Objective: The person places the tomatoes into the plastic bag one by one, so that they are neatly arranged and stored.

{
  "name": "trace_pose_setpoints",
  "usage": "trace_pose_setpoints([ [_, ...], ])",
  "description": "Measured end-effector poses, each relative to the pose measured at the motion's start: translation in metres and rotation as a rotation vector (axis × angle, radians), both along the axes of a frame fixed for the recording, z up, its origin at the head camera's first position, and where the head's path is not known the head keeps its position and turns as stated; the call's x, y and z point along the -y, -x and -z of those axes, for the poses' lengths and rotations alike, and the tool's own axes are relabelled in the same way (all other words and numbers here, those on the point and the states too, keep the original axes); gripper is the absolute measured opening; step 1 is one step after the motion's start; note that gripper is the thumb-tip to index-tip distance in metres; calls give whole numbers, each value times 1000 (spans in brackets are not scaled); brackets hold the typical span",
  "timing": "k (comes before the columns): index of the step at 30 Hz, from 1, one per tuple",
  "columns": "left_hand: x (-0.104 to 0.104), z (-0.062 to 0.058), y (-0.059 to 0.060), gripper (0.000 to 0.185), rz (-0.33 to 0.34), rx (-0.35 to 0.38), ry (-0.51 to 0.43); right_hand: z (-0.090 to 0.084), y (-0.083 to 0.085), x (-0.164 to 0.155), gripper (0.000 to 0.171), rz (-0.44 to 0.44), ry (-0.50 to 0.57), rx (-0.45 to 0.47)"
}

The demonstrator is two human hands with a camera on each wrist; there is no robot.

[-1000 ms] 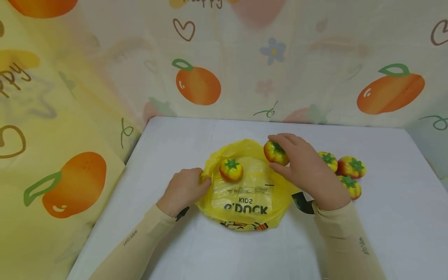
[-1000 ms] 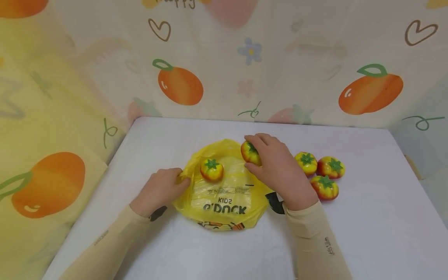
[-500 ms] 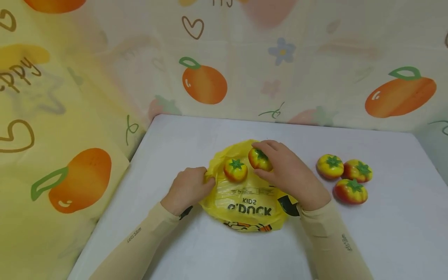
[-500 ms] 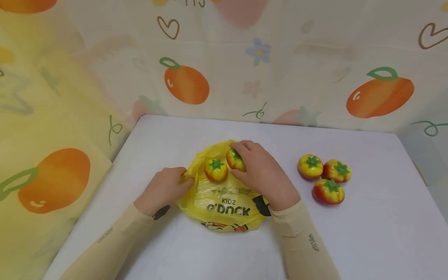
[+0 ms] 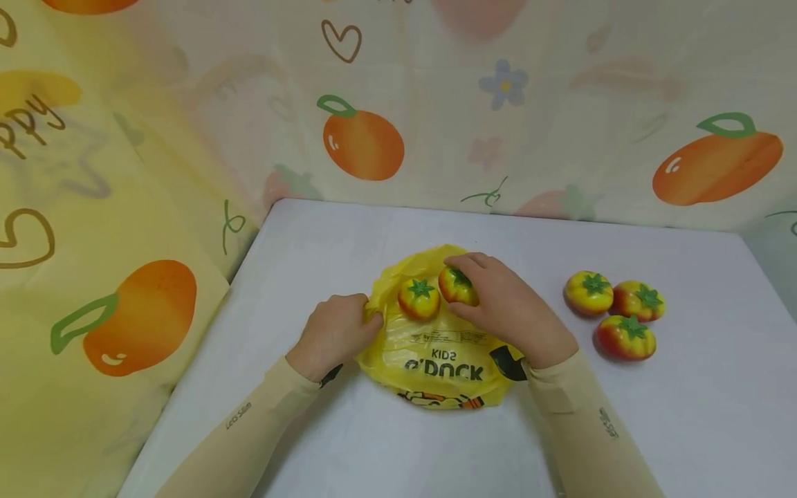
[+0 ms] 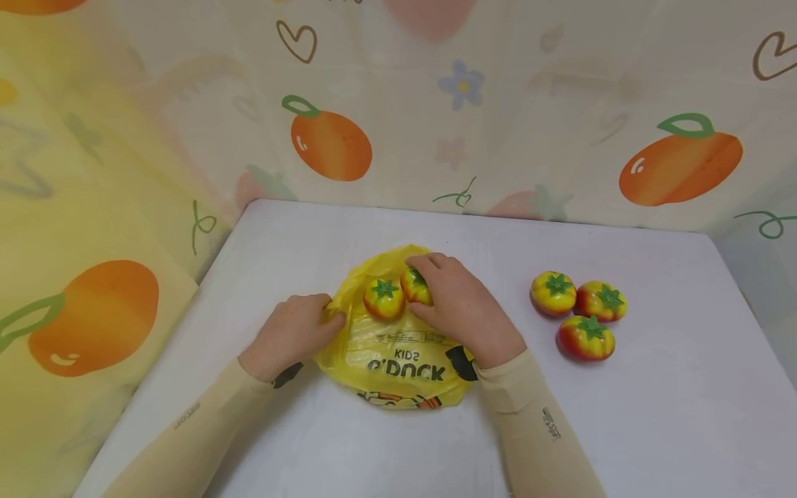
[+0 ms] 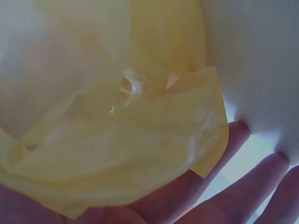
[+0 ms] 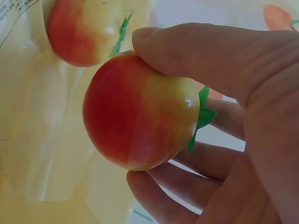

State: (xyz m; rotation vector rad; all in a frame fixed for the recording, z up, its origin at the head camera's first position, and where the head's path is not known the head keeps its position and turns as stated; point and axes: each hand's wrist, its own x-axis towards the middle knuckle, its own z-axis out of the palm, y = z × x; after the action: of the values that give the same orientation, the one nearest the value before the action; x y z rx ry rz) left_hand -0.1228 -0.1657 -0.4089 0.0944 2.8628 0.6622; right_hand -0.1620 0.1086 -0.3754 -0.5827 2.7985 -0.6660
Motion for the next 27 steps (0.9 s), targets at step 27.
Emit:
trace_pose_setpoints([
  [27,-3,2,-2,28,12,-10,8,21,5,2,73,-7,-11,53],
])
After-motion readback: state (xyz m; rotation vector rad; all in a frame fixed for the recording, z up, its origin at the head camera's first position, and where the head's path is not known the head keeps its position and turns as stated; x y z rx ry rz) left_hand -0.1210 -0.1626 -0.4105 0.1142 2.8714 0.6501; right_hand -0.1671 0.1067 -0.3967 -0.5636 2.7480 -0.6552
